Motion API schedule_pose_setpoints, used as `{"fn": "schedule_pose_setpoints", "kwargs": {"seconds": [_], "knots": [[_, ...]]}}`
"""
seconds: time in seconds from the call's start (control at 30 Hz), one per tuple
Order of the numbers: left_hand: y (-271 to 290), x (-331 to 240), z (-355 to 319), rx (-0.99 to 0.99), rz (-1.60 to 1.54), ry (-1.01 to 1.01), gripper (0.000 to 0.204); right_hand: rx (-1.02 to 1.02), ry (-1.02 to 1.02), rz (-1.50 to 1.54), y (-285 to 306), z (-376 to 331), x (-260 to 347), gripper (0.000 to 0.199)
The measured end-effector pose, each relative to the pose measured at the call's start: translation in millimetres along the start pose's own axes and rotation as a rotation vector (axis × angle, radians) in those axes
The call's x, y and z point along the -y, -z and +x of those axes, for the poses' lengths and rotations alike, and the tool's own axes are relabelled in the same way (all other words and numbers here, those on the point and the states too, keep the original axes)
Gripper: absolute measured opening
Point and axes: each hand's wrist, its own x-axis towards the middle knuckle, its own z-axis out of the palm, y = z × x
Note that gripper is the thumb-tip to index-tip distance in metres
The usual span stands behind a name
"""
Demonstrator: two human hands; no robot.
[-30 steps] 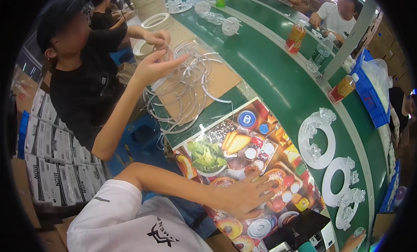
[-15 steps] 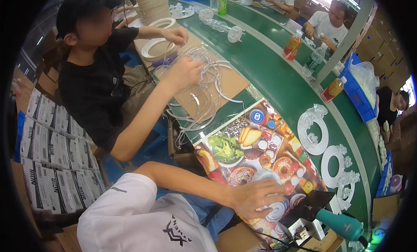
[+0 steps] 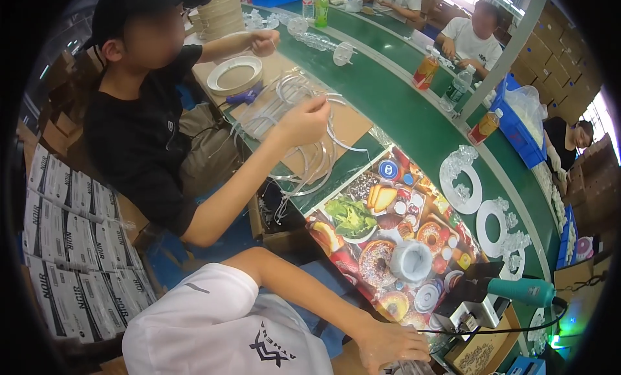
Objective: Assembling components of a light fixture using an electric screwdriver at a factory workstation.
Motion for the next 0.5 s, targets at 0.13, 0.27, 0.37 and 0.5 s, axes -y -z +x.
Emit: {"fn": "schedule_pose_setpoints", "kwargs": {"seconds": [0.13,0.27,0.37,0.5], "knots": [[2.6,-5.0,-4.4,0.035,0.108,0.046,0.056,0.069,0.012,-0.106,-41.4,-35.9,31.9,0.042],[26.9,5.1,-6.0,0.177,0.262,0.213,0.062,0.16,0.024,-0.206,-84.9,-44.7,68.6,0.038],[41.0,4.9,-12.5,0.139,0.211,0.168,0.051,0.231,-0.031,0.073,-106.0,-30.9,104.1,0.037],[44.3,-2.7,-27.9,0.242,0.104,0.311,0.045,0.369,-0.29,1.235,-120.9,-16.0,137.2,0.039]]}}
